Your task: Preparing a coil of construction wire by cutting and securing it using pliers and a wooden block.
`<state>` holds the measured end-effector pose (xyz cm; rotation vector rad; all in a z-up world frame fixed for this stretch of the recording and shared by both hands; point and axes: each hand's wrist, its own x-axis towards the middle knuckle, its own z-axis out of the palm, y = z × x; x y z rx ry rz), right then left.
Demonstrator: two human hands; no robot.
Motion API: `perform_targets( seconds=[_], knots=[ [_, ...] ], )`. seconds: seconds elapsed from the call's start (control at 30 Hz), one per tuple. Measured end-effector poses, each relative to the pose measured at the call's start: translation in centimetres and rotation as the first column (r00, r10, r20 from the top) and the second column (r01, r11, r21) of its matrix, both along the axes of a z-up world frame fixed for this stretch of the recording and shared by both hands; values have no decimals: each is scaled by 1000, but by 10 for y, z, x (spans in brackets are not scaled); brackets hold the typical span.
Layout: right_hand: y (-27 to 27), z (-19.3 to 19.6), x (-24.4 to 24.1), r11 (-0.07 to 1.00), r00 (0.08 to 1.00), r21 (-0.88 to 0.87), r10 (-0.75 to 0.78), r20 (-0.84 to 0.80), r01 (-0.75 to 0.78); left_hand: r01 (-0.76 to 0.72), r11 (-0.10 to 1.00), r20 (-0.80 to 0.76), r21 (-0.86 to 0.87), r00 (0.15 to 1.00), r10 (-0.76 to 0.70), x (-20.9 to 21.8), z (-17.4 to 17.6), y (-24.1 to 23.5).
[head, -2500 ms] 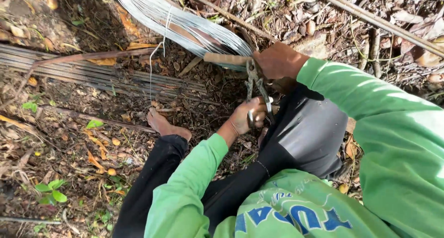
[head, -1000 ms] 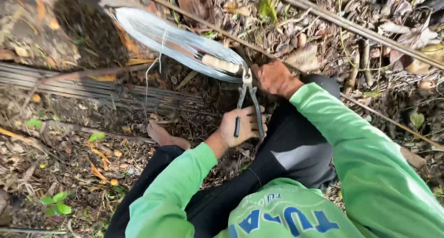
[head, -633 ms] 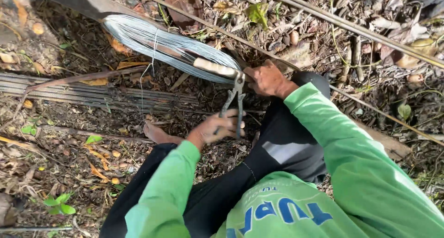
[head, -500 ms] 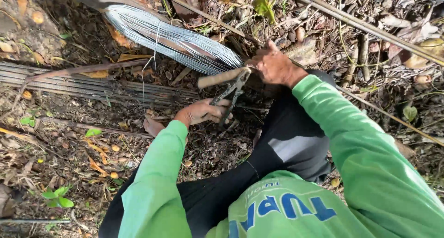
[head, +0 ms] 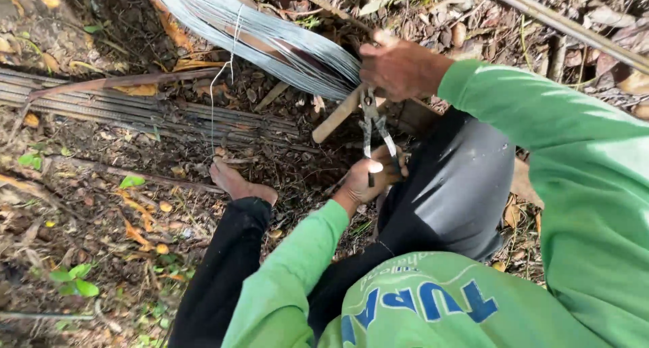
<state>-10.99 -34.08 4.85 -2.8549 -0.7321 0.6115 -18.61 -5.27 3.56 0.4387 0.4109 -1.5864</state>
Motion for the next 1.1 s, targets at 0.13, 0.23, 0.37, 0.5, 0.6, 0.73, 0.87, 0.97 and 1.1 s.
perform_targets(
  seconds=[0.13, 0.23, 0.37, 0.5, 0.6, 0.73, 0.87, 0.97, 1.1],
  knots=[
    [-1, -45, -20, 982, 990, 137, -124, -75, 133, -26, 999, 103, 23, 994, 23, -8, -22, -14],
    [-2, 1, -1, 986, 995, -150, 63, -84, -75, -45, 997, 124, -64, 991, 53, -7, -58, -9],
    [3, -20, 2, 971, 982, -154, 185, 21, -180, 72, 995, 400, -72, 916, -37, -10, -74, -12],
    [4, -38, -6, 975, 988, -162, 153, -6, -152, 9, 977, 320, -213, 946, 61, 14, -52, -35],
    [12, -20, 2, 960, 973, -226, 196, 123, -164, 18, 973, 281, -232, 959, 49, 16, -49, -31],
    [11, -18, 7, 958, 983, -224, 170, -67, -181, 9, 974, 223, -227, 974, 43, 0, -38, -33],
    [7, -29, -2, 975, 990, -180, 139, 24, -133, -192, 962, -22, -195, 981, 192, -17, -19, -33],
    [3, -30, -3, 970, 987, -204, 147, 63, -132, -253, 952, -142, -172, 963, 231, -13, 6, -40],
    [6, -27, -6, 984, 990, -161, 90, 113, -71, -279, 959, -257, -42, 931, 259, -12, 33, -49]
  ],
)
